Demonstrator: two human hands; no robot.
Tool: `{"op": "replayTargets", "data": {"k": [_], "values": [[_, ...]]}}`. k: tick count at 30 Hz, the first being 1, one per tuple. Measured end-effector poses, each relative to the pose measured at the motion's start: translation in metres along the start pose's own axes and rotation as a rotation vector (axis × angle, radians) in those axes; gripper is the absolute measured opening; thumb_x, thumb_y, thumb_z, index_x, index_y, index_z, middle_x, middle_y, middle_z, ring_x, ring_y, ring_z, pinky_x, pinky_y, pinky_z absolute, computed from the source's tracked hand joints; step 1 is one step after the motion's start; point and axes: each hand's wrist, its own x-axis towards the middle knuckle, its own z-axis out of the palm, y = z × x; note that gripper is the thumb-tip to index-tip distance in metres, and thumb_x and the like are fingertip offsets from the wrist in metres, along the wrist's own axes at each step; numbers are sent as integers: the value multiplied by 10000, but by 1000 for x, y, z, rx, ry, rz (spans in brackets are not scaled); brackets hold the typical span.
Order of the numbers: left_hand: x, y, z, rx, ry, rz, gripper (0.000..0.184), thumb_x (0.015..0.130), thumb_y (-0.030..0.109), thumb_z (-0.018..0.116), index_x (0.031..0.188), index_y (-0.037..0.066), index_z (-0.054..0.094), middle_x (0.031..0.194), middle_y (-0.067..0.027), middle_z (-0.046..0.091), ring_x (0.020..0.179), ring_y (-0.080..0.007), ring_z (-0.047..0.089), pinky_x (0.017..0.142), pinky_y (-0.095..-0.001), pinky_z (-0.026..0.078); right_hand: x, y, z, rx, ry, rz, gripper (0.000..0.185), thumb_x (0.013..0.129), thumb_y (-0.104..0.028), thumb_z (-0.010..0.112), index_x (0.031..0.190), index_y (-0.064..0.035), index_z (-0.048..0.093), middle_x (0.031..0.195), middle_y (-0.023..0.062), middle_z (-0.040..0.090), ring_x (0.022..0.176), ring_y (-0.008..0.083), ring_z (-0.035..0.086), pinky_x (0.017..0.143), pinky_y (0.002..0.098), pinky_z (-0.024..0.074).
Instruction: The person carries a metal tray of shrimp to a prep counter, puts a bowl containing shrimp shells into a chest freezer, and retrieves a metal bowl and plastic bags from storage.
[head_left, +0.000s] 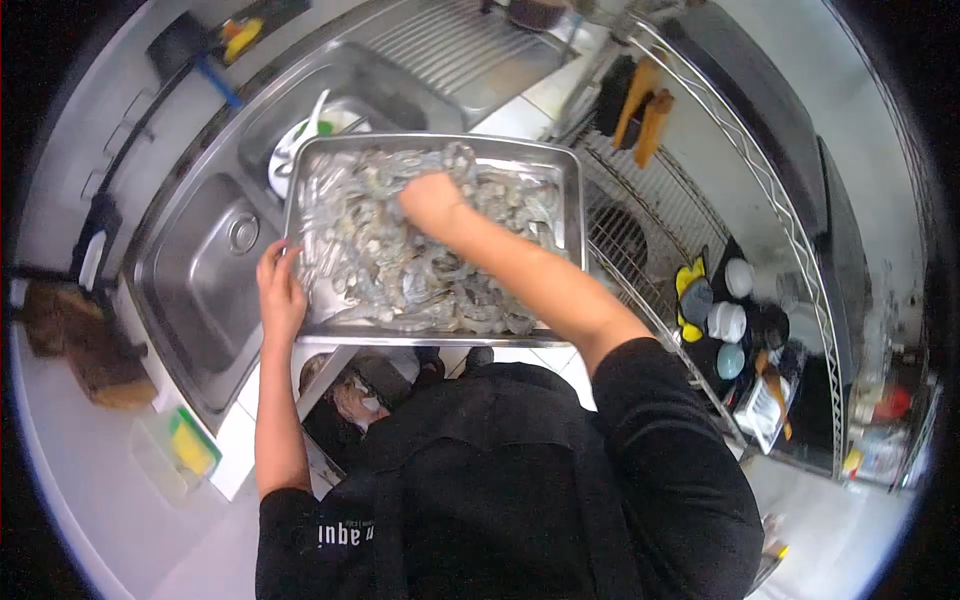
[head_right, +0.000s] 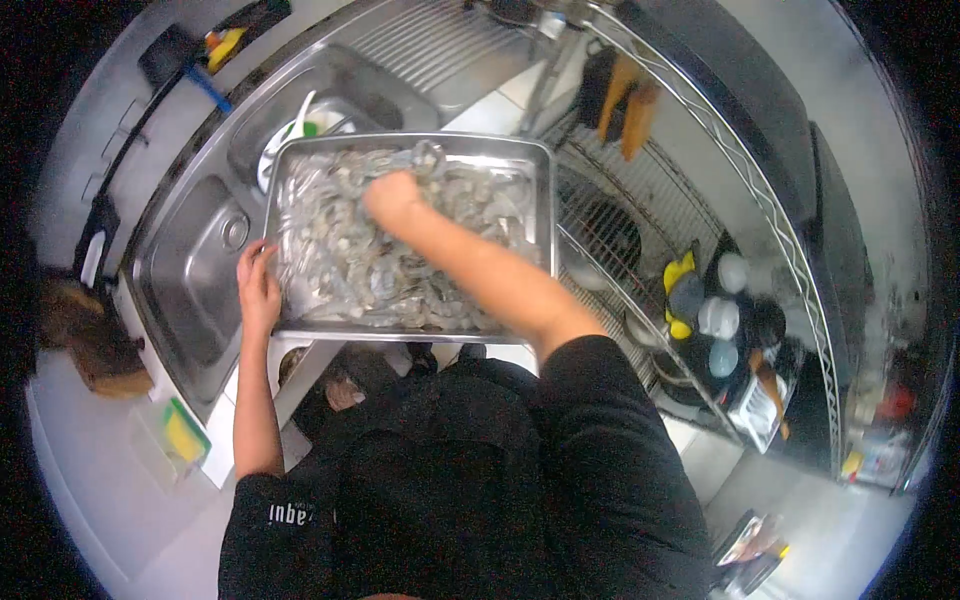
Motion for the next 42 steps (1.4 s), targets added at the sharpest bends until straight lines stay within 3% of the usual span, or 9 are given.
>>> {"op": "replayTargets", "data": {"k": [11,14,17,18,21,25,30,38,42], "values": [[2,126,102,71,-44,-147,419,862,23,468,1278,-27,450,1195,-229,487,1128,-364,461,977,-399,347,-121,152,-27,723,545,106,477,751,-274,684,1117,10,568,880,179,651,869,372,625,759,419,510],[21,100,131,193,-115,-106,379,889,46,467,1265,7,486,1105,-192,531,1034,-306,529,889,-347,407,-222,233,22,453,653,543,410,771,-289,676,1004,32,573,956,206,604,899,359,590,773,427,481],[84,42,164,-195,-294,-416,345,886,210,544,1142,-19,573,1070,-185,591,983,-293,558,877,-380,413,-306,256,76,289,343,1200,388,838,-346,584,931,31,603,957,232,586,884,371,590,783,435,483],[91,61,186,-7,-304,-459,379,907,297,518,1134,0,586,1070,-183,609,994,-269,561,891,-376,413,-349,280,92,451,-52,911,354,853,-351,551,957,-21,622,966,238,597,897,337,602,779,443,480],[35,285,240,-217,-278,-268,358,939,262,454,1124,-2,612,1123,-169,616,1044,-285,571,919,-370,421,-565,343,172,1015,235,1246,352,913,-328,440,994,-64,658,968,160,650,885,309,623,780,414,474],[-104,434,227,177,-190,-138,485,930,436,483,1025,-8,651,916,-194,653,818,-312,609,705,-381,472,-837,293,193,963,558,1260,293,875,-274,487,829,-37,652,799,209,629,771,386,607,702,481,465],[-346,774,143,324,-509,116,394,938,267,470,1247,24,496,1062,-161,606,922,-267,590,803,-384,490,-1250,195,142,902,829,1496,375,892,-316,494,730,6,598,698,229,601,718,427,587,674,501,455],[-879,1354,100,-268,-610,237,515,911,390,504,1189,-42,511,885,-172,652,803,-290,610,704,-361,494,-2093,-43,77,601,957,1840,370,859,-343,543,735,-13,654,714,203,617,708,383,606,663,469,475],[-1173,1632,97,-612,-485,416,518,899,412,554,805,-96,582,646,-156,528,564,-243,379,585,-397,391,-2477,-201,97,516,1008,2089,411,820,-401,584,721,-8,653,708,210,615,700,386,606,652,464,473]]}}
